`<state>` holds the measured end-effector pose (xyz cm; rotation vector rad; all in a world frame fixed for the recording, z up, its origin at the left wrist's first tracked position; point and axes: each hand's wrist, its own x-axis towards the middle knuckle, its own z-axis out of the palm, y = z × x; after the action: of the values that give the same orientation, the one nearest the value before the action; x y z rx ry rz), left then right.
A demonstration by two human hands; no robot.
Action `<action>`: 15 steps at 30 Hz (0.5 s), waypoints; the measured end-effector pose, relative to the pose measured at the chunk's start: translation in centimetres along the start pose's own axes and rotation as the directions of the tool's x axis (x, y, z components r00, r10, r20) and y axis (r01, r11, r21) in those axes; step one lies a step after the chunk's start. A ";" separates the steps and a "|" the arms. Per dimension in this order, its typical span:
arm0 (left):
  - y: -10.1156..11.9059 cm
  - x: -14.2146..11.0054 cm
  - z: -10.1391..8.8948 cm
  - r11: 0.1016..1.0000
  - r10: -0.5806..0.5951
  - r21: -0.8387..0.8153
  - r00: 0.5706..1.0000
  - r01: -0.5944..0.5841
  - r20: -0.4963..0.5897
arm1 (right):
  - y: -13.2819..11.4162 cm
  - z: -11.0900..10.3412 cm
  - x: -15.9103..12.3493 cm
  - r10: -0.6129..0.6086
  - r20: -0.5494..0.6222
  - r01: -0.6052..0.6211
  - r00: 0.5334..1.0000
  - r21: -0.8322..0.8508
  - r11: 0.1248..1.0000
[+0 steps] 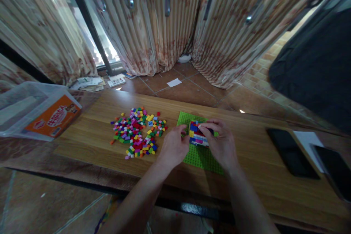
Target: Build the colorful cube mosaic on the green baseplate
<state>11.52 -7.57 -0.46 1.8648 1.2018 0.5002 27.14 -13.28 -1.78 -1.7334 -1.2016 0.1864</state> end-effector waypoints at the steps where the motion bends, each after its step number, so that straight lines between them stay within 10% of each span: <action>1: 0.1 0.0 0.0 1.000 0.006 0.008 1.000 -0.006 0.012 | 0.0 0.0 -0.1 -0.012 0.009 0.012 1.000 -0.022 1.000; 15: 0.7 -0.8 0.1 0.996 0.025 0.087 0.996 -0.033 0.089 | -0.3 0.7 -0.3 -0.055 -0.048 0.048 0.997 -0.132 0.990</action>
<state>11.64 -8.43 0.16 1.9615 1.1564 0.3822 26.37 -13.09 -1.99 -1.8068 -1.2424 0.0323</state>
